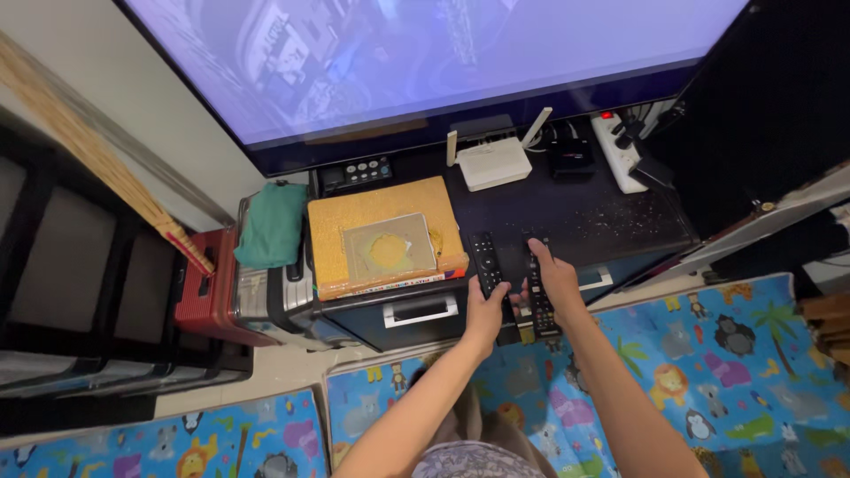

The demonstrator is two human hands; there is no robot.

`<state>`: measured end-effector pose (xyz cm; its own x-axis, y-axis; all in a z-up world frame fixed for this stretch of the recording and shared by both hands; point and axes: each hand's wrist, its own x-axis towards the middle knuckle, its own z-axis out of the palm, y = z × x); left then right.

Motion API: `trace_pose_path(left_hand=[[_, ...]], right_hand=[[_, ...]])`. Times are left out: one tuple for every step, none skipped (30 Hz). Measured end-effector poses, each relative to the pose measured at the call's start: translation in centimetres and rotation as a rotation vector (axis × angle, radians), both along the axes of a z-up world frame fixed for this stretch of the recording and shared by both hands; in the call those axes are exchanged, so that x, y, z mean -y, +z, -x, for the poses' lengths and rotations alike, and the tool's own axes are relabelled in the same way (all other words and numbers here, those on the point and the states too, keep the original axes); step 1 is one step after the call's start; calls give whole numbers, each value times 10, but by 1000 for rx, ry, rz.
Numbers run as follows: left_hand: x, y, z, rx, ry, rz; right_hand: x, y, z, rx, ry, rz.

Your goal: The person sweeps a bed with a small broom, then arranges pillows and folds various clothing items and a small bag on the bed. The person places the folded items on a nearby surface and continues sweeping the bed surface.

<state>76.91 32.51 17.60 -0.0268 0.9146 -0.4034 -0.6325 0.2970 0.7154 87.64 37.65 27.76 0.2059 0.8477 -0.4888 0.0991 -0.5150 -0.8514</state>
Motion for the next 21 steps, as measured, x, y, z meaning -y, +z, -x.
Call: trace_pose_path(left_hand=[[-4, -7, -3, -24, 3, 8], [-12, -14, -6, -47, 1, 16], [-19, -22, -8, -70, 0, 23], [-25, -29, -9, -168, -14, 24], [-31, -36, -9, -266, -28, 25], [-37, -43, -10, -362, -45, 25], [-46, -49, -11, -415, -39, 39], [-56, -55, -13, -465, -42, 58], [-65, -60, -16, -516, -44, 77], [-75, -64, -18, -548, -40, 92], [-85, -68, -19, -579, -36, 105], [-96, -72, -21, -612, -31, 116], [-105, -75, -22, -646, -40, 137], [-113, -77, -23, -680, -48, 158], [-121, -80, -23, -715, -55, 178], [-129, -82, -23, -732, -70, 190], [-136, -84, -22, -748, -85, 203], [-142, -87, -21, -764, -102, 215], [-149, -89, -20, -756, -86, 210], [-155, -92, -18, -748, -71, 207], [-161, -95, -17, -741, -57, 205]], right_hand=[[-6, -6, -3, -16, 17, 6], [-13, -15, -8, -30, 31, 12], [-21, -26, -12, -44, 44, 18], [-29, -40, -16, 10, 84, 4], [-37, -56, -20, 64, 123, -10], [-47, -73, -25, 119, 160, -25], [-60, -92, -30, 195, 195, -43], [-69, -111, -38, 271, 225, -54], [-78, -131, -45, 348, 256, -64], [-90, -150, -49, 384, 257, -103], [-101, -168, -52, 421, 258, -141], [-110, -184, -56, 457, 258, -182], [-117, -198, -61, 498, 256, -194], [-124, -211, -62, 537, 255, -208], [-130, -221, -63, 577, 254, -220], [-136, -229, -62, 606, 238, -244], [-142, -237, -58, 635, 223, -268], [-146, -243, -54, 666, 207, -289], [-150, -246, -50, 647, 184, -324], [-152, -250, -44, 627, 161, -356], [-154, -253, -36, 608, 137, -388]])
